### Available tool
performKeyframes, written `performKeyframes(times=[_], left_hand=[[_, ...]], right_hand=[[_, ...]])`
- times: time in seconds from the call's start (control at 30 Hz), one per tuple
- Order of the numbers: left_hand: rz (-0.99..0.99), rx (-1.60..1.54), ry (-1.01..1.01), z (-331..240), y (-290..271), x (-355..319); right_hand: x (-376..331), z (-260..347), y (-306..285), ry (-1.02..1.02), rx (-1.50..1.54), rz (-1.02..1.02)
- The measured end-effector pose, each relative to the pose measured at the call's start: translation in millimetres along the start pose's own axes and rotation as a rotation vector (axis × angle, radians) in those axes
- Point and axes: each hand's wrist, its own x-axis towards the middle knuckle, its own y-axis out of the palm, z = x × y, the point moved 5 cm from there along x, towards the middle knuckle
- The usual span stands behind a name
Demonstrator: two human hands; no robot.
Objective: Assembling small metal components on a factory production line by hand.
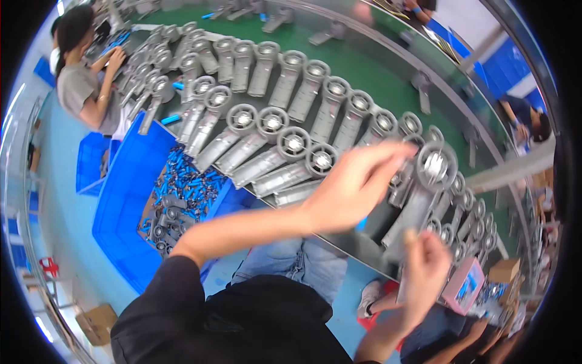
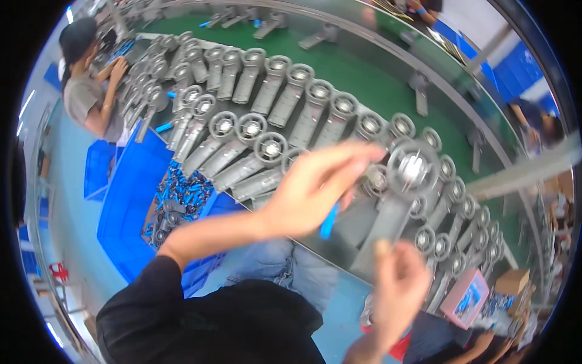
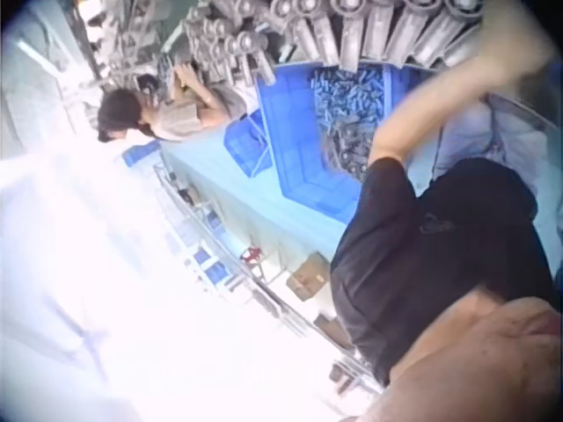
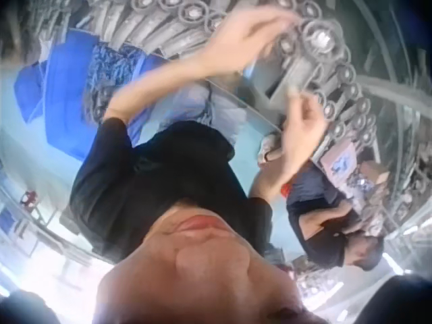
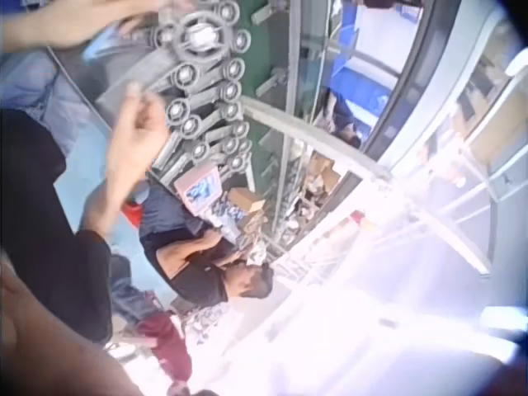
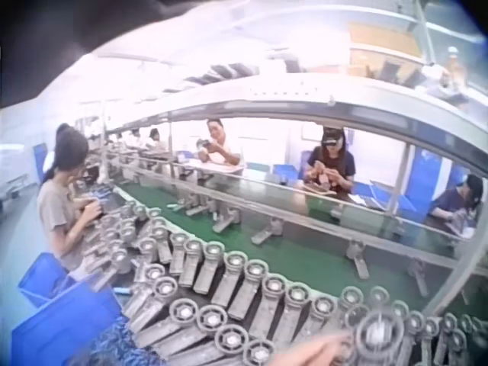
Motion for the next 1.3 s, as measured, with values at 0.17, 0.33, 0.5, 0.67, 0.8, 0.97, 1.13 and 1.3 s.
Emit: performKeyframes(times=[0.17, 0.33, 0.5, 0.67, 0.8, 0.97, 1.13, 1.3], left_hand=[[-0.142, 0.255, 0.046, 9.3, -76.6, 181.0], [-0.151, 0.511, -0.104, 84.0, -143.2, 297.2], [-0.301, 1.113, 0.061, 91.2, -204.7, 328.8], [-0.756, 1.564, 0.050, 21.9, -376.8, 332.5], [-0.795, 1.854, -0.288, 16.7, -532.9, 301.4], [-0.436, 1.913, -0.601, 59.8, -594.6, 292.0], [-0.492, 1.976, 0.042, 35.8, -618.0, 276.0], [-0.392, 1.822, 0.263, -34.9, -501.4, 245.0]], right_hand=[[181.8, 51.9, 63.2, -0.176, -0.358, 0.327], [321.6, -1.6, 146.6, -0.075, -0.202, 0.439], [390.3, -37.5, 211.7, -0.096, -0.149, 0.464], [407.7, -28.9, 208.0, -0.133, -0.488, 0.367], [403.2, 22.1, 203.9, -0.407, -0.648, 0.193], [371.7, 46.6, 192.3, -0.293, -0.672, 0.314], [329.8, 50.5, 123.0, -0.197, -0.665, 0.281], [249.0, 31.9, -8.3, -0.008, -0.510, 0.051]])
